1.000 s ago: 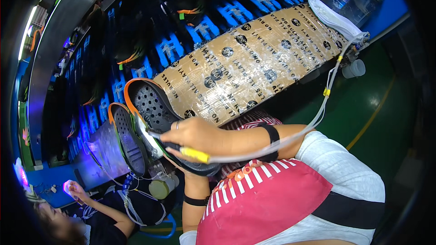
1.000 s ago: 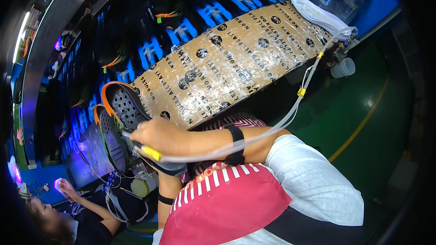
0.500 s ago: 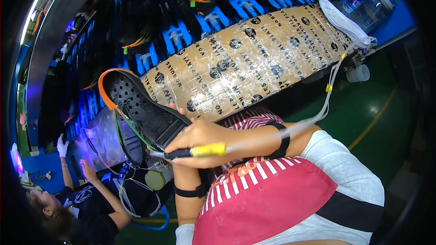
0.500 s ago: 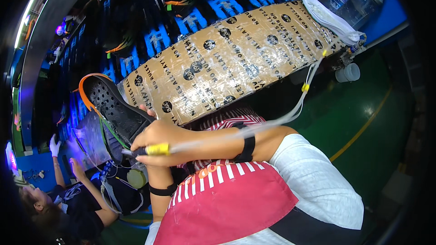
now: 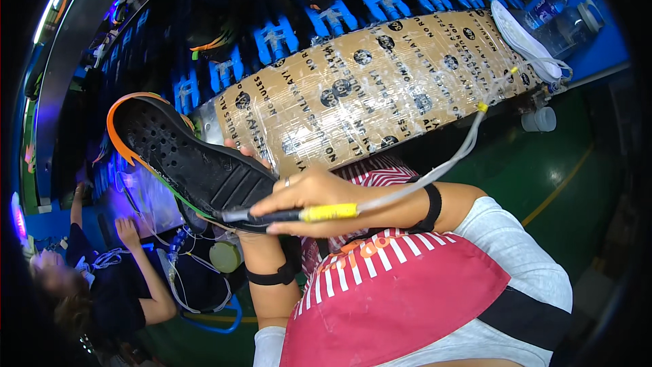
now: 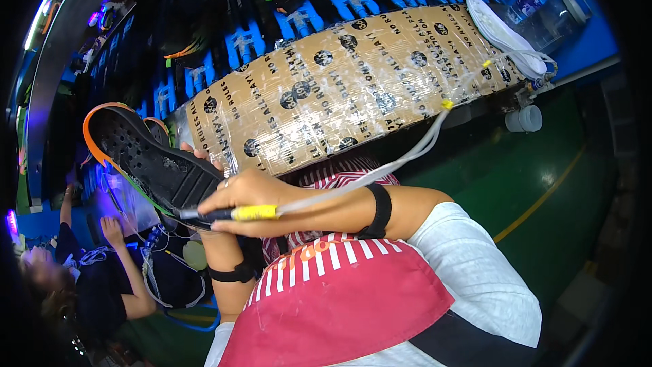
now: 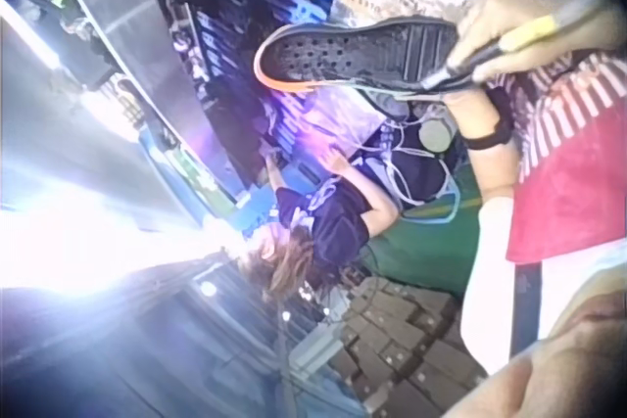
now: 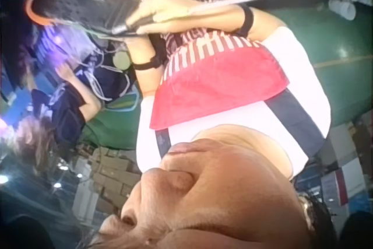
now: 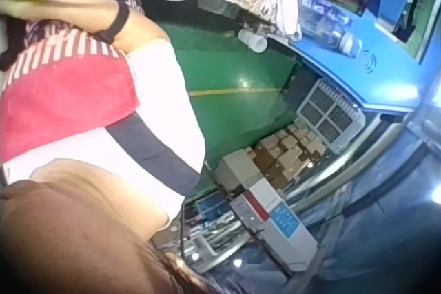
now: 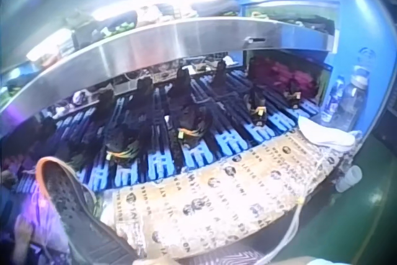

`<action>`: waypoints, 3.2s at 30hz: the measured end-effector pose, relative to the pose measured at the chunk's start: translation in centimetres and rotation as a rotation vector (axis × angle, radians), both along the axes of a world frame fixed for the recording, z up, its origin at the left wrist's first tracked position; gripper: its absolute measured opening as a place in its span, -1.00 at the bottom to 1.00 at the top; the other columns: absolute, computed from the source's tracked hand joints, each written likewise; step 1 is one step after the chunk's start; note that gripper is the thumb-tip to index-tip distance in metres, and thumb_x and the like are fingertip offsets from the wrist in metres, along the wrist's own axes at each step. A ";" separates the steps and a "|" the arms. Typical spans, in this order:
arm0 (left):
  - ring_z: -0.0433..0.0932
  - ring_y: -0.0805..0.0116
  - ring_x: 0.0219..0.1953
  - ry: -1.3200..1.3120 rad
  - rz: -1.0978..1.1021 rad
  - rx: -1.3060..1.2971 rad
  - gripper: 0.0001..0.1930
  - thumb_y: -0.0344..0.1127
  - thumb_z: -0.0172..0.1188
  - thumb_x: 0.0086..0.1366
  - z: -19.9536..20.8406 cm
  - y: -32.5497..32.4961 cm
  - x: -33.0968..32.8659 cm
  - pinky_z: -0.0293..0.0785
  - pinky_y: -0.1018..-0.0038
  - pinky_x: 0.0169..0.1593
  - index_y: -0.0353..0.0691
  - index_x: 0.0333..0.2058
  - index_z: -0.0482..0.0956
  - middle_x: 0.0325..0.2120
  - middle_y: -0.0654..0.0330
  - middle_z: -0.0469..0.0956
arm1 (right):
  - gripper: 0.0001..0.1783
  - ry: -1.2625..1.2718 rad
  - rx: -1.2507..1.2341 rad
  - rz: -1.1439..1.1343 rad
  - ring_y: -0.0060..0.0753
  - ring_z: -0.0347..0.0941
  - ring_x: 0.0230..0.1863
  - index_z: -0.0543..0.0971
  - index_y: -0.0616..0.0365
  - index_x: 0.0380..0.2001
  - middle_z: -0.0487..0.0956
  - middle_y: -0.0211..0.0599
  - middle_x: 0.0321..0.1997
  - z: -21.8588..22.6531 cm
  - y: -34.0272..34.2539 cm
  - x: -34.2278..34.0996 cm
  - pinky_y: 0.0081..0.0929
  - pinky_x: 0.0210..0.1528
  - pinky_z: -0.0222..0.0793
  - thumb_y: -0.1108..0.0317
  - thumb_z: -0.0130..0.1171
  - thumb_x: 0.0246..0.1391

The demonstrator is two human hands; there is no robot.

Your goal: Applying adhesive to shoe soles and placing them on a conveyor belt in a factory setting.

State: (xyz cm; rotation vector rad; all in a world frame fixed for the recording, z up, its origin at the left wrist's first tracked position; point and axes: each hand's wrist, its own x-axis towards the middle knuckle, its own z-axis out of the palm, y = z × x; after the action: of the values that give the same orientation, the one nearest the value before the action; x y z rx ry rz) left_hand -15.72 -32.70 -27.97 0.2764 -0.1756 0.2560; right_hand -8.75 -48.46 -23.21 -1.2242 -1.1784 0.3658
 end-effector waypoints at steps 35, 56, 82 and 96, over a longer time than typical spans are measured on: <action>0.39 -0.14 -0.02 0.262 0.003 0.453 0.06 0.32 0.18 -0.14 3.8 3.3 -1.6 0.45 0.09 -0.04 -0.47 0.13 0.10 0.02 -0.30 0.26 | -0.72 -0.428 -0.201 0.314 -0.15 0.48 -0.48 0.59 0.03 -0.26 0.52 -0.18 -0.51 -0.3 -1.8 1.0 -0.32 -0.44 0.38 0.27 0.23 -0.11; 0.49 0.33 -0.11 0.376 -0.229 0.781 -0.55 -0.59 -0.01 0.17 7.1 1.9 -0.7 0.42 0.48 -0.01 -0.14 0.06 0.30 -0.04 -0.02 0.40 | -0.69 -0.415 -0.155 0.337 -0.21 0.45 -0.52 0.57 0.14 -0.32 0.43 -0.22 -0.60 0.0 -2.6 1.3 -0.38 -0.47 0.37 0.45 0.13 -0.27; 0.57 0.29 -0.31 1.032 -0.576 0.831 -0.55 -0.18 0.14 0.13 8.1 3.1 2.4 0.52 0.46 -0.20 -0.39 -0.08 0.42 -0.26 0.00 0.55 | -0.66 -0.534 -0.125 0.161 -0.28 0.48 -0.47 0.58 0.05 -0.24 0.48 -0.28 -0.55 -1.2 -3.6 2.3 -0.45 -0.52 0.38 0.46 0.09 -0.20; 0.58 0.25 -0.33 1.038 -0.416 0.731 -0.55 -0.15 0.11 0.12 9.4 2.5 1.8 0.52 0.44 -0.19 -0.40 -0.11 0.45 -0.28 -0.01 0.56 | -0.67 -0.438 -0.182 0.280 -0.37 0.44 -0.55 0.59 0.08 -0.24 0.46 -0.36 -0.59 -1.8 -4.1 2.5 -0.48 -0.49 0.39 0.44 0.19 -0.20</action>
State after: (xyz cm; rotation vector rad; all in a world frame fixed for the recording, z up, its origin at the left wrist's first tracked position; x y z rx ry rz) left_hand -13.89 -30.23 -18.54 1.0425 0.7175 -0.3972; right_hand -6.29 -52.52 -25.01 -1.3387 -1.7341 0.4322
